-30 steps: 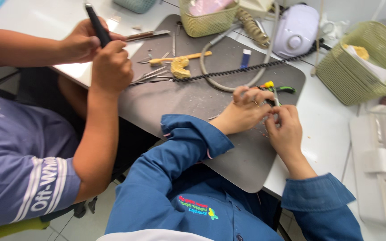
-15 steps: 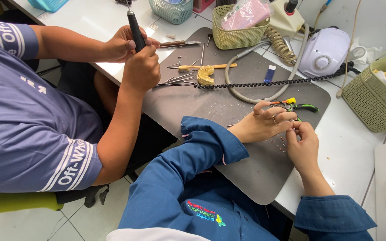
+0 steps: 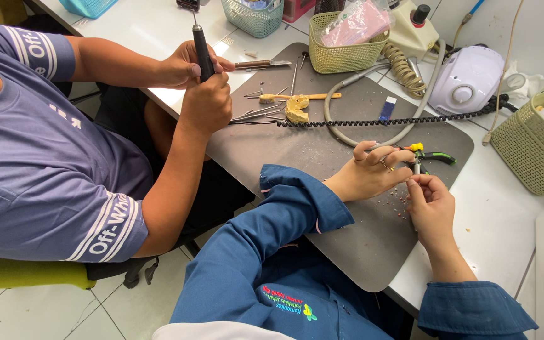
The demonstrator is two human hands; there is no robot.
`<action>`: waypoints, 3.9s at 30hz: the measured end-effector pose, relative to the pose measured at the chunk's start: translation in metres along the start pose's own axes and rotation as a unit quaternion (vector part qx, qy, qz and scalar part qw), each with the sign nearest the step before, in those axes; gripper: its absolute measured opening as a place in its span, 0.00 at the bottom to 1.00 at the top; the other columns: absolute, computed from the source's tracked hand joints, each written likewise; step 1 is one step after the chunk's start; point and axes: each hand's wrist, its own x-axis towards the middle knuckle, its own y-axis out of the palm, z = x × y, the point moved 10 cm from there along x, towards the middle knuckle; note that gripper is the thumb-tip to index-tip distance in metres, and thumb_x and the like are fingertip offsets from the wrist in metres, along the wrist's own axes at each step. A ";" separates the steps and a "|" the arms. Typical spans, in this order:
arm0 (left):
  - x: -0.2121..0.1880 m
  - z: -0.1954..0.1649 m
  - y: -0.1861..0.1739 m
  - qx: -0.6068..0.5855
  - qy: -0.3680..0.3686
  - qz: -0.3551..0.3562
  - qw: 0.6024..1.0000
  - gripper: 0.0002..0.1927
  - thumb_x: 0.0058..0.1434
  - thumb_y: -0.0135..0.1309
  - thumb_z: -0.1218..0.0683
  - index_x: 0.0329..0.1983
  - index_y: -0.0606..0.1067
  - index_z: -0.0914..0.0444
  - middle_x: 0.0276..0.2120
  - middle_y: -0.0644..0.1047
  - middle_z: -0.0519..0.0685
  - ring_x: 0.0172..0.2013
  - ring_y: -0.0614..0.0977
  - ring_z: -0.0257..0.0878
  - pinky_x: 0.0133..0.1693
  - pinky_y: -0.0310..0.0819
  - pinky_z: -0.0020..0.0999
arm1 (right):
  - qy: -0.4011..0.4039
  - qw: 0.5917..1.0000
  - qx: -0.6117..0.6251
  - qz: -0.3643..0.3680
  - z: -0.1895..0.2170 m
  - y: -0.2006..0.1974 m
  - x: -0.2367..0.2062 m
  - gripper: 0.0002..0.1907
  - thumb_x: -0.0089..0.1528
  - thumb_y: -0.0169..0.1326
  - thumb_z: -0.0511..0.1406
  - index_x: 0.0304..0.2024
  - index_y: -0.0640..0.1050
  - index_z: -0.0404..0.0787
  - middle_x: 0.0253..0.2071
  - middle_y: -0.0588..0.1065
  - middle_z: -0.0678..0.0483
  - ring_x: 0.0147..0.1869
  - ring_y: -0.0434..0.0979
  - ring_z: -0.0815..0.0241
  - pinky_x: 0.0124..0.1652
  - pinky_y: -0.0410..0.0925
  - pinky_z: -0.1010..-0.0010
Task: The person assembles small cylindrical components on a workbench, repeatedly picking up parts and inserting them into a metal tube. They use pliers and a rotary tool to adjust and shape the pieces, occasionally inspecting the assembly. A coworker nearby uses a rotary tool on a separate object.
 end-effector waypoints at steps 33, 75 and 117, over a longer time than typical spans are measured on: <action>-0.007 0.004 0.002 -0.053 -0.030 -0.005 0.998 0.02 0.67 0.58 0.49 0.38 0.77 0.44 0.58 0.68 0.30 0.63 0.59 0.32 0.66 0.39 0.45 | -0.260 0.931 -0.256 0.011 0.059 0.010 -0.017 0.06 0.65 0.61 0.31 0.43 0.77 0.35 0.48 0.74 0.52 0.38 0.76 0.67 0.34 0.71 0.77; -0.004 -0.002 0.025 -0.228 -0.118 0.074 0.964 0.06 0.67 0.53 0.46 0.36 0.79 0.48 0.54 0.65 0.41 0.61 0.57 0.42 0.60 0.43 0.47 | -0.355 0.854 -0.370 -0.084 0.100 0.012 -0.052 0.08 0.63 0.63 0.30 0.40 0.75 0.38 0.46 0.76 0.52 0.38 0.77 0.63 0.33 0.70 0.74; 0.004 0.003 0.004 -0.155 -0.138 0.060 0.976 0.05 0.65 0.61 0.50 0.43 0.78 0.46 0.56 0.65 0.38 0.60 0.59 0.39 0.58 0.44 0.46 | -0.334 0.879 -0.335 -0.065 0.106 -0.001 -0.051 0.06 0.62 0.63 0.28 0.42 0.80 0.36 0.47 0.76 0.52 0.36 0.75 0.68 0.30 0.66 0.78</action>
